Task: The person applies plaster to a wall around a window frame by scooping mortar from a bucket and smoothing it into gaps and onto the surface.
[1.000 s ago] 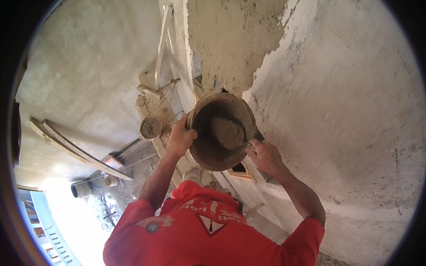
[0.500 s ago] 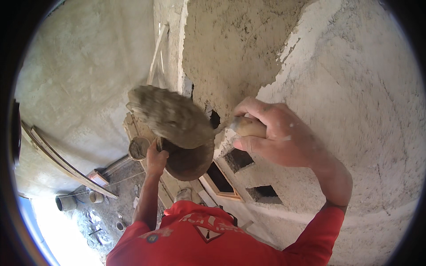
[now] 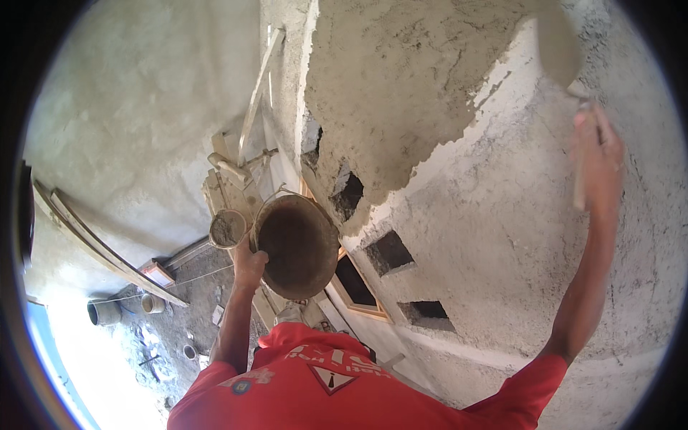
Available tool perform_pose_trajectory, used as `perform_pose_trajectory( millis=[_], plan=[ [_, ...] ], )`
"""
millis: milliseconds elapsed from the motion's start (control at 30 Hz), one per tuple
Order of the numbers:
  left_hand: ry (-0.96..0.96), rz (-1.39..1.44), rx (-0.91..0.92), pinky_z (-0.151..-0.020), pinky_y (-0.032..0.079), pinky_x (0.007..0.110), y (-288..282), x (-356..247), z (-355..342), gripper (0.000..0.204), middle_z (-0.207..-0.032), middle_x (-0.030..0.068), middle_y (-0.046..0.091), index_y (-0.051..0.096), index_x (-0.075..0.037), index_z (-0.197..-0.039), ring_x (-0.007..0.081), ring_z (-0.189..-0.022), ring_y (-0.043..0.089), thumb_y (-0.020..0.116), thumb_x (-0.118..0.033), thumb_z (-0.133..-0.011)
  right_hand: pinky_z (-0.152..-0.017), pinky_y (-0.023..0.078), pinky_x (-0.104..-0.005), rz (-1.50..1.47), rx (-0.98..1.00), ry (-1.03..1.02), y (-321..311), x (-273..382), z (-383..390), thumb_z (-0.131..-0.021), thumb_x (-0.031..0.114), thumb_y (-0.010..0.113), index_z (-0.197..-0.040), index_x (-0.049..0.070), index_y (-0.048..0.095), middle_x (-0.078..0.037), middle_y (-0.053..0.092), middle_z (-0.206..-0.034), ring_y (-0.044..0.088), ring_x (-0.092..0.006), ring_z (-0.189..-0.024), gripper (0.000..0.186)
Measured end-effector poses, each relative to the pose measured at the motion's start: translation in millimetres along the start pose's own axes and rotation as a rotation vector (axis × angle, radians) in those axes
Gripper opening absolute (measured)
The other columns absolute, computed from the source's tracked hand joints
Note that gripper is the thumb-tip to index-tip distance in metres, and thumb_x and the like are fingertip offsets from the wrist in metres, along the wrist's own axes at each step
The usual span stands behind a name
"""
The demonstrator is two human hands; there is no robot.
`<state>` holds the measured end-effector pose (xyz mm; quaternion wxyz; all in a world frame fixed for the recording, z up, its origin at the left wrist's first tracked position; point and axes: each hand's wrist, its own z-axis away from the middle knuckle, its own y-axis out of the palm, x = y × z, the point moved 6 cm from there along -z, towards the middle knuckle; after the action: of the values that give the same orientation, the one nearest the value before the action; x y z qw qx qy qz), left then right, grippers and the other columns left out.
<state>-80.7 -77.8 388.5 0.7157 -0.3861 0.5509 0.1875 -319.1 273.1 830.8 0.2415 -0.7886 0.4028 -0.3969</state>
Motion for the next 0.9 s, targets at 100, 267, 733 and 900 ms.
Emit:
perform_pose_trajectory(
  millis=[100, 267, 733, 900],
  plan=[
    [-0.006, -0.041, 0.048, -0.087, 0.051, 0.044, 11.2, 4.3, -0.9, 0.061, -0.100, 0.0238, 0.071, 0.059, -0.003, -0.130, 0.0394, -0.097, 0.069, 0.057, -0.009, -0.069, -0.088, 0.053, -0.0475, 0.050, 0.534, 0.063, 49.5, -24.0, 38.8, -0.097, 0.035, 0.057, -0.127, 0.017, 0.065, -0.011, 0.066, -0.124, 0.066, -0.0289, -0.102, 0.036],
    [0.152, -0.046, 0.235, -0.091, 0.051, 0.046, 49.4, -43.6, -2.4, 0.065, -0.104, 0.0241, 0.070, 0.056, -0.008, -0.135, 0.0399, -0.103, 0.067, 0.058, -0.011, -0.071, -0.073, 0.053, -0.0416, 0.026, 0.810, -0.605, 119.8, -66.0, 140.0, -0.087, 0.020, 0.064, -0.123, 0.008, 0.064, -0.012, 0.065, -0.095, 0.065, -0.0269, -0.075, 0.038],
    [0.140, -0.032, 0.485, -0.092, 0.048, 0.035, 80.7, -123.1, 11.6, 0.059, -0.103, 0.0196, 0.070, 0.057, -0.001, -0.133, 0.0261, -0.099, 0.067, 0.056, -0.003, -0.074, -0.084, 0.056, -0.0463, 0.348, 1.339, -0.399, 230.7, -82.9, 237.7, -0.083, 0.014, 0.060, -0.101, 0.000, 0.070, -0.025, 0.070, -0.093, 0.069, -0.0394, -0.092, 0.025],
    [0.226, -0.038, 0.459, -0.088, 0.050, 0.035, 93.4, -119.1, 14.8, 0.060, -0.098, 0.0189, 0.070, 0.057, -0.001, -0.134, 0.0261, -0.092, 0.067, 0.056, -0.004, -0.074, -0.087, 0.055, -0.0454, -0.039, 1.305, -0.268, 252.7, -104.6, 281.0, -0.084, 0.025, 0.065, -0.115, 0.004, 0.068, -0.024, 0.070, -0.103, 0.069, -0.0395, -0.096, 0.038]
  ],
)
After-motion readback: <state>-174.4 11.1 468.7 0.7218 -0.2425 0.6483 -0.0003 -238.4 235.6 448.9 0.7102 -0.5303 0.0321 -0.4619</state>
